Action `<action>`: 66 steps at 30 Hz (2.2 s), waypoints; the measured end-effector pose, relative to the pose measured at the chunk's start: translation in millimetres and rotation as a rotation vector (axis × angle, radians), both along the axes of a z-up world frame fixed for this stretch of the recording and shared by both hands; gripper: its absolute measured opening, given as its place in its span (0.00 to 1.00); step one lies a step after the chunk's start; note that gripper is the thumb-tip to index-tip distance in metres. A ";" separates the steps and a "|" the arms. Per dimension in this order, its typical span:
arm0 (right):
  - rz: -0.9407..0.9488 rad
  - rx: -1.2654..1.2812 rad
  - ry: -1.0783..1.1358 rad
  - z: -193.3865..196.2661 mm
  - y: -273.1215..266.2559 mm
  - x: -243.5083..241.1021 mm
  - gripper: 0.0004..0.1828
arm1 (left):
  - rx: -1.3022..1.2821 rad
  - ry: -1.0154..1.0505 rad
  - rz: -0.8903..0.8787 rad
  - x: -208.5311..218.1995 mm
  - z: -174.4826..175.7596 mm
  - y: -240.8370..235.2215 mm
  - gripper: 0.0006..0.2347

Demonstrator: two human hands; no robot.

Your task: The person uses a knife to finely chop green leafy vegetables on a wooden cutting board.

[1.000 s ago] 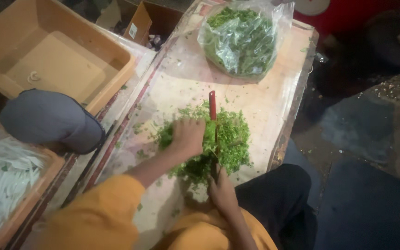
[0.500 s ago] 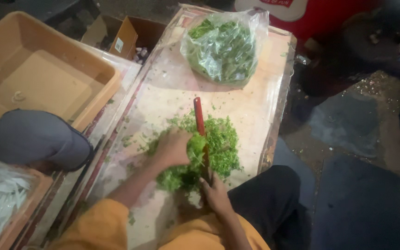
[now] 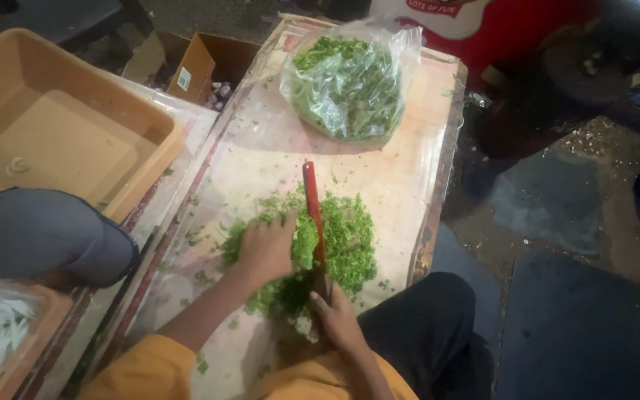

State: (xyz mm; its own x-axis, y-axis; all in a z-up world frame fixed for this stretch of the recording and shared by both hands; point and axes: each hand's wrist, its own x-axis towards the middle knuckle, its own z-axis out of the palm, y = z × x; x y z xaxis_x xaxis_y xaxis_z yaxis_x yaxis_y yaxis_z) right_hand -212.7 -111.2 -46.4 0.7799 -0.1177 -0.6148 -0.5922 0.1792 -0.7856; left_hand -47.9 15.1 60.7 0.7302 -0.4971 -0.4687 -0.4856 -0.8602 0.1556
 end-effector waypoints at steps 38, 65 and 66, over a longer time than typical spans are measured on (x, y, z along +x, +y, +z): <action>0.362 -0.774 -0.026 60.6 -15.4 18.2 0.17 | 0.078 -0.187 -0.713 38.2 -55.4 -12.7 0.08; 0.522 -0.799 0.126 49.2 -10.2 24.3 0.26 | 0.152 0.037 -0.393 31.4 -14.0 -24.0 0.14; 0.554 -0.695 0.235 60.4 -20.4 19.9 0.23 | 0.169 0.022 -0.406 29.6 -12.2 -24.9 0.16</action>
State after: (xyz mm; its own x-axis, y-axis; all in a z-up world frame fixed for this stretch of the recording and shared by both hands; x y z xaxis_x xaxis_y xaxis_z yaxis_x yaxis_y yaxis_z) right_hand -192.8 -131.6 14.0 0.6990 -0.1670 -0.6954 -0.6105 -0.6458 -0.4586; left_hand -18.3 -9.8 48.5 0.4807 -0.6565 -0.5813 -0.7877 -0.6146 0.0427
